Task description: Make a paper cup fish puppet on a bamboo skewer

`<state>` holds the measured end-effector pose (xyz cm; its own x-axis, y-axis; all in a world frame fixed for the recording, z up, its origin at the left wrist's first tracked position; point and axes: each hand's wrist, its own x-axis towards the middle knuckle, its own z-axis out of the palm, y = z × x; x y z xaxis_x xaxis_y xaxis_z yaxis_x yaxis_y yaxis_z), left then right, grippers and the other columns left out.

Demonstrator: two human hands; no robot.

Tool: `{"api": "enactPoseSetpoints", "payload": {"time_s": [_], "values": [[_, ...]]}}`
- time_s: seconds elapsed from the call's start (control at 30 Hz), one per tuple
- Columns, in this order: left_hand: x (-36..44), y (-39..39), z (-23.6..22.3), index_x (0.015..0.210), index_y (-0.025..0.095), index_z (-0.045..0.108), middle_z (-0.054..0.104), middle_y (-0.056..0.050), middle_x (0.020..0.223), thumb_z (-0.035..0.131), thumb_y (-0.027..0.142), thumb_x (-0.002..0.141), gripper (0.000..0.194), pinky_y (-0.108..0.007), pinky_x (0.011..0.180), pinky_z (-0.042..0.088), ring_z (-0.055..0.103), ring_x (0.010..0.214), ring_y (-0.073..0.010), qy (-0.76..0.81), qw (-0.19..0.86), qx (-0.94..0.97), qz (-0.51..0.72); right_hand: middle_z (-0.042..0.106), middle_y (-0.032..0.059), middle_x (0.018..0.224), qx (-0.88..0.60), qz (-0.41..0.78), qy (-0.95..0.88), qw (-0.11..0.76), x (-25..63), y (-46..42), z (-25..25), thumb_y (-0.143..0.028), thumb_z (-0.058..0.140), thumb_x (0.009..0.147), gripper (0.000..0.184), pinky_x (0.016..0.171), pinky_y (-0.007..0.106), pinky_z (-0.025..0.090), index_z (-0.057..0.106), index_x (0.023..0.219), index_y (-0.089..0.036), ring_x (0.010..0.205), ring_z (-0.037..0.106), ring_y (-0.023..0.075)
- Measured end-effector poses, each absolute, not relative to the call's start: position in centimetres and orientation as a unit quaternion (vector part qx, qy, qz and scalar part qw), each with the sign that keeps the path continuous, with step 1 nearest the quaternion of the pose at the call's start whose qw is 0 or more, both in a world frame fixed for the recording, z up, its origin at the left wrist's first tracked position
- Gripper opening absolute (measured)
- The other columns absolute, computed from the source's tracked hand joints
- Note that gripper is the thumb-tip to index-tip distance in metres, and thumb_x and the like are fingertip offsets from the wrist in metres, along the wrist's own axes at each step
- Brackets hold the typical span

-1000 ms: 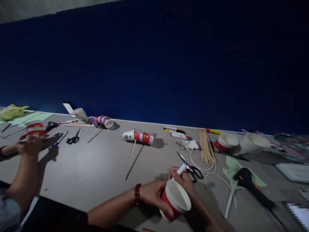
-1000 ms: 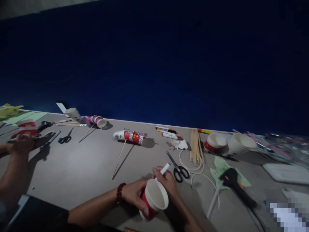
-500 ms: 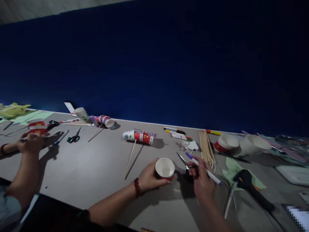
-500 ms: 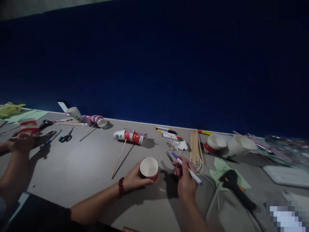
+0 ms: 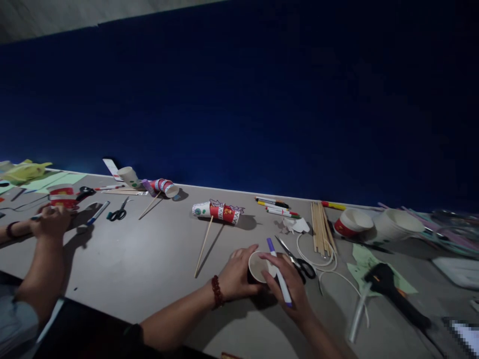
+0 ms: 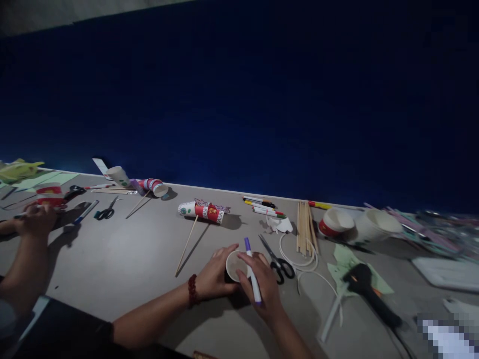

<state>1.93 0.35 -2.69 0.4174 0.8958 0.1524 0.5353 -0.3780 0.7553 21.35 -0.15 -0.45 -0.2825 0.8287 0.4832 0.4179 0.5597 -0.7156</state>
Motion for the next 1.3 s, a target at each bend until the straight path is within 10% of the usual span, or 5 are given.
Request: {"api": "enactPoseSetpoints", "payload": {"time_s": [0.6, 1.3], "values": [[3.2, -0.7, -2.1, 0.123, 0.013, 0.057, 0.069, -0.01, 0.095, 0.079, 0.055, 0.072, 0.07, -0.033, 0.068, 0.054, 0.067, 0.075, -0.0209, 0.254, 0.802, 0.361, 0.401, 0.072, 0.0062, 0.102, -0.445, 0.365, -0.655, 0.49, 21.2, -0.2, -0.7, -0.038, 0.059, 0.092, 0.022, 0.08, 0.032, 0.057, 0.073, 0.106, -0.028, 0.092, 0.069, 0.0242], [3.4, -1.2, -2.9, 0.14, 0.02, 0.042, 0.067, -0.01, 0.105, 0.08, 0.04, 0.075, 0.078, -0.03, 0.066, 0.053, 0.068, 0.076, -0.0194, 0.257, 0.812, 0.349, 0.39, 0.074, 0.0092, 0.107, -0.469, 0.474, -0.545, 0.508, 21.2, -0.1, -0.8, -0.048, 0.06, 0.091, 0.028, 0.088, 0.038, 0.058, 0.069, 0.106, -0.025, 0.098, 0.07, 0.026]]}}
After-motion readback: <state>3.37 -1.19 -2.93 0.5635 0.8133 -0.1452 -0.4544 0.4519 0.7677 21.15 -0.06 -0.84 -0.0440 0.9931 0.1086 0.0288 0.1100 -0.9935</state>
